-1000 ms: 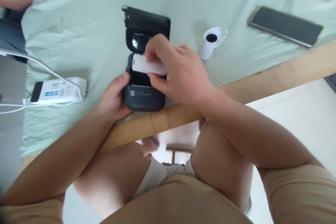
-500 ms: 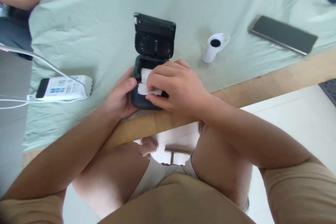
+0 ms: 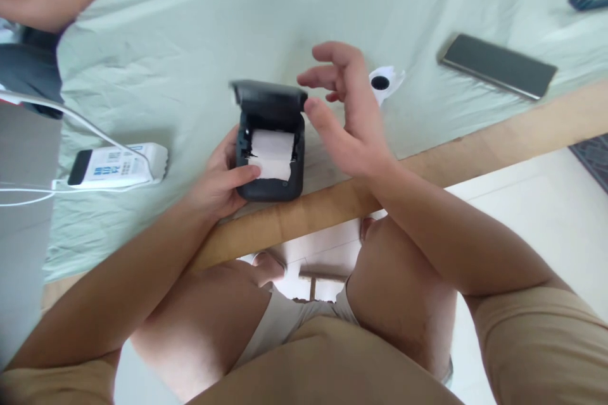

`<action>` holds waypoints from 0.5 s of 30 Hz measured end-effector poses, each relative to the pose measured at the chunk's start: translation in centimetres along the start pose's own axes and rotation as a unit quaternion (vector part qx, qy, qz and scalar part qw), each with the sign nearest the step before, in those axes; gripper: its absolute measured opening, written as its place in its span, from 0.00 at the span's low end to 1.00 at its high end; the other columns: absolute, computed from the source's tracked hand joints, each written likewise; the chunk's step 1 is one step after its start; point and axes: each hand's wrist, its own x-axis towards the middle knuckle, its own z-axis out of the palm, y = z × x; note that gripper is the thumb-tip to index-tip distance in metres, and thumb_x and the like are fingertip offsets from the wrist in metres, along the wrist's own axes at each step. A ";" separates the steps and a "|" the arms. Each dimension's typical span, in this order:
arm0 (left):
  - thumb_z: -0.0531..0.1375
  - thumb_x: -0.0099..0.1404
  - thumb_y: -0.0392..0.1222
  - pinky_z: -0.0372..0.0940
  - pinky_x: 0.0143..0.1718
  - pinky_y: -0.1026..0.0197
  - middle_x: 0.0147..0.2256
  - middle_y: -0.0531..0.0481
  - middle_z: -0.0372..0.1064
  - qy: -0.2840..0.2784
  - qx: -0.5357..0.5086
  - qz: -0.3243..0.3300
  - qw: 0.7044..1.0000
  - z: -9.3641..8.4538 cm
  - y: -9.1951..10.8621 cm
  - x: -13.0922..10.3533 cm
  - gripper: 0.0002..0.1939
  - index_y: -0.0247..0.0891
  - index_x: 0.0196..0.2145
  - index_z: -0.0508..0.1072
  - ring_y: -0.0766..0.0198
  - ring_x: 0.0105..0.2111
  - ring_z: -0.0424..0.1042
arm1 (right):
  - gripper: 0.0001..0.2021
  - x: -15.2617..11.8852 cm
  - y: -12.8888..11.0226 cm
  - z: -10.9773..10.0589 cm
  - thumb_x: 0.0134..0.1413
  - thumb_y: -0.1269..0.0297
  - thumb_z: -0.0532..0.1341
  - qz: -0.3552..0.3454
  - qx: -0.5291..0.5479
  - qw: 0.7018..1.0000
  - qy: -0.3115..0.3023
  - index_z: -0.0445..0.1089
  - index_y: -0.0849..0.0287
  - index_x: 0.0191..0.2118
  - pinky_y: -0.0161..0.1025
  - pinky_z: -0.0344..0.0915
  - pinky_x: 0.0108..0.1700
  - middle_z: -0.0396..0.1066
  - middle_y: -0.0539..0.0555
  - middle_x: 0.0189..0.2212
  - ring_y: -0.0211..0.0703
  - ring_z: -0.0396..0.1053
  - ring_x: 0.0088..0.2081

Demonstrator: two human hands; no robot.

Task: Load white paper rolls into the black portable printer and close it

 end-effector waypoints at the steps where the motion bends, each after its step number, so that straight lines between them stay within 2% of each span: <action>1: 0.78 0.49 0.37 0.76 0.39 0.60 0.41 0.53 0.83 0.002 0.000 0.002 1.000 0.0 0.0 0.0 0.38 0.44 0.56 0.71 0.54 0.42 0.85 | 0.22 -0.1 0.0 0.1 0.74 0.40 0.50 -0.012 0.024 1.000 0.007 0.55 0.39 0.67 0.60 0.73 0.63 0.76 0.55 0.59 0.55 0.74 0.66; 3: 0.79 0.49 0.38 0.76 0.37 0.62 0.40 0.54 0.83 0.003 -0.003 0.004 1.000 0.0 0.1 -0.2 0.37 0.44 0.55 0.71 0.57 0.40 0.85 | 0.20 -0.4 0.0 0.3 0.73 0.43 0.56 -0.027 0.055 0.998 0.010 0.62 0.42 0.62 0.59 0.75 0.61 0.77 0.54 0.59 0.55 0.76 0.64; 4: 0.80 0.49 0.39 0.77 0.37 0.62 0.42 0.53 0.83 -0.001 -0.005 0.004 1.000 0.0 0.1 -0.2 0.38 0.44 0.55 0.71 0.55 0.42 0.86 | 0.20 -0.5 0.0 0.4 0.71 0.44 0.58 -0.020 0.052 0.998 -0.011 0.64 0.43 0.62 0.58 0.76 0.60 0.77 0.55 0.61 0.56 0.76 0.64; 7: 0.81 0.51 0.44 0.81 0.47 0.55 0.50 0.48 0.84 -0.014 -0.013 0.004 1.000 0.0 -0.1 -0.4 0.41 0.46 0.59 0.70 0.46 0.54 0.85 | 0.26 -0.7 0.5 1.0 0.68 0.42 0.63 0.012 0.060 0.995 -0.083 0.65 0.45 0.65 0.57 0.78 0.61 0.75 0.56 0.63 0.55 0.77 0.61; 10: 0.80 0.57 0.53 0.81 0.56 0.49 0.52 0.45 0.84 -0.007 -0.023 0.007 1.000 -0.1 -0.4 -0.4 0.36 0.45 0.58 0.72 0.41 0.59 0.83 | 0.31 -0.8 1.2 1.6 0.67 0.40 0.65 0.046 0.096 0.985 -0.139 0.63 0.44 0.69 0.53 0.81 0.55 0.77 0.54 0.58 0.51 0.79 0.50; 12: 0.78 0.60 0.57 0.81 0.54 0.49 0.51 0.44 0.85 0.001 -0.020 0.003 1.000 -0.1 -0.6 -0.3 0.32 0.43 0.55 0.75 0.40 0.58 0.84 | 0.32 -0.9 1.6 1.9 0.66 0.40 0.67 0.061 0.115 0.980 -0.150 0.62 0.42 0.70 0.49 0.81 0.48 0.77 0.52 0.55 0.47 0.78 0.44; 15: 0.78 0.61 0.54 0.81 0.47 0.51 0.46 0.44 0.86 0.009 -0.011 -0.004 1.000 -0.1 -0.6 -0.1 0.29 0.41 0.53 0.76 0.42 0.52 0.86 | 0.33 -0.9 2.3 2.2 0.64 0.40 0.69 0.061 0.130 0.978 -0.151 0.62 0.42 0.69 0.46 0.81 0.43 0.76 0.52 0.55 0.46 0.77 0.42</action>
